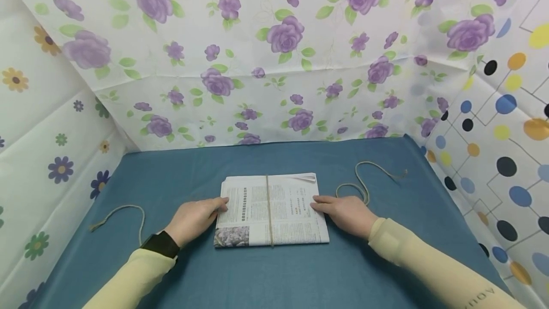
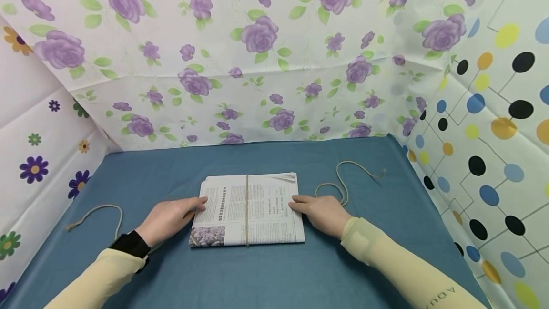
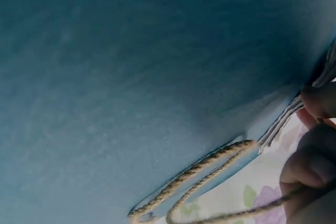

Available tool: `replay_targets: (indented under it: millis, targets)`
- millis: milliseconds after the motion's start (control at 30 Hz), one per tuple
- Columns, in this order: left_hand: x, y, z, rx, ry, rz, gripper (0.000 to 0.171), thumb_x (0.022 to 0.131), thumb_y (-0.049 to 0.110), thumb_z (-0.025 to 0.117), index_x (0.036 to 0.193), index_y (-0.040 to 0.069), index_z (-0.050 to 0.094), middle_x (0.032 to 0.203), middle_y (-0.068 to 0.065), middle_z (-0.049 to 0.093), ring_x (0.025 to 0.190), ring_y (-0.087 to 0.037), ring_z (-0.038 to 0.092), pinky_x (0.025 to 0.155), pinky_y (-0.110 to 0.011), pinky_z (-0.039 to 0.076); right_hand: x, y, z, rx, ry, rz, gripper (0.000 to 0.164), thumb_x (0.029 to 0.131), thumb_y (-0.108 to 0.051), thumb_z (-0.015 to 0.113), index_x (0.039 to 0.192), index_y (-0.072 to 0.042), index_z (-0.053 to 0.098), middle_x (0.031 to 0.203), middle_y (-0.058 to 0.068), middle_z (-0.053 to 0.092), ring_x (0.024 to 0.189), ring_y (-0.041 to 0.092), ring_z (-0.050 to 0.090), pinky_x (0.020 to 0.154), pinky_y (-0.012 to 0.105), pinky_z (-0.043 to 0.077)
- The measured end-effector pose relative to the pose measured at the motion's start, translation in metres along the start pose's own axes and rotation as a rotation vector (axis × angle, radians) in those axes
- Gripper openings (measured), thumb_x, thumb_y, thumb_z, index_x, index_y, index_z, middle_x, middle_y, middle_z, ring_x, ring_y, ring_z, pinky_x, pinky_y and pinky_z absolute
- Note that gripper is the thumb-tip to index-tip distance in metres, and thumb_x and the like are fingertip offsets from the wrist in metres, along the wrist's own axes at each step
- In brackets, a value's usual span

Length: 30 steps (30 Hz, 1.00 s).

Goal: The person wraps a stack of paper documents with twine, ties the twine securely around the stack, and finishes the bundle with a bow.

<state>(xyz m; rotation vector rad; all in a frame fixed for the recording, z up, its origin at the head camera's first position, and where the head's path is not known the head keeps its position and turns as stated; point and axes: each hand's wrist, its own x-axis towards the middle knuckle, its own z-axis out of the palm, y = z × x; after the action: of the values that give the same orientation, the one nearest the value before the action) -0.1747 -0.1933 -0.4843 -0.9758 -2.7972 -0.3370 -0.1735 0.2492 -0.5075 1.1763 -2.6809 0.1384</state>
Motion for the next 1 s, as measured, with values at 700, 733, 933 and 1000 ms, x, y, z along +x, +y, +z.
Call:
replay_targets:
  millis: [700, 733, 933, 1000]
  targets:
    - [-0.037, -0.048, -0.056, -0.263, -0.101, -0.402, 0.048, 0.101, 0.048, 0.063, 0.131, 0.012, 0.070, 0.121, -0.010, 0.069, 0.100, -0.025, 0.067, 0.080, -0.049, 0.053, -0.044, 0.024, -0.043, 0.147, -0.055, 0.261, 0.019, 0.100, -0.027, 0.071, 0.114, -0.018, 0.078, 0.104, -0.005, 0.072, 0.095, 0.016, 0.069, 0.089, 0.046, 0.055]
    - [-0.039, -0.054, -0.062, -0.247, -0.073, -0.420, 0.045, 0.103, 0.045, 0.062, 0.130, 0.010, 0.070, 0.121, -0.013, 0.069, 0.102, -0.029, 0.067, 0.080, -0.051, 0.053, -0.043, 0.024, -0.045, 0.147, -0.035, 0.251, 0.020, 0.099, -0.026, 0.071, 0.114, -0.016, 0.078, 0.107, -0.004, 0.073, 0.099, 0.018, 0.069, 0.094, 0.048, 0.053]
    - [-0.060, -0.092, -0.092, -0.172, -0.063, -0.602, 0.037, 0.104, 0.033, 0.060, 0.119, 0.001, 0.071, 0.106, -0.018, 0.070, 0.087, -0.032, 0.066, 0.067, -0.047, 0.051, -0.025, 0.018, -0.066, 0.151, 0.047, 0.208, 0.020, 0.099, -0.022, 0.071, 0.116, -0.014, 0.078, 0.112, 0.001, 0.074, 0.105, 0.023, 0.068, 0.100, 0.051, 0.048]
    - [-0.069, -0.103, -0.096, -0.168, -0.137, -0.668, 0.041, 0.104, 0.037, 0.059, 0.111, -0.001, 0.070, 0.095, -0.015, 0.069, 0.078, -0.028, 0.063, 0.061, -0.043, 0.048, -0.015, 0.014, -0.071, 0.148, 0.048, 0.191, 0.020, 0.099, -0.023, 0.071, 0.116, -0.015, 0.078, 0.112, 0.000, 0.074, 0.104, 0.022, 0.067, 0.098, 0.049, 0.050]
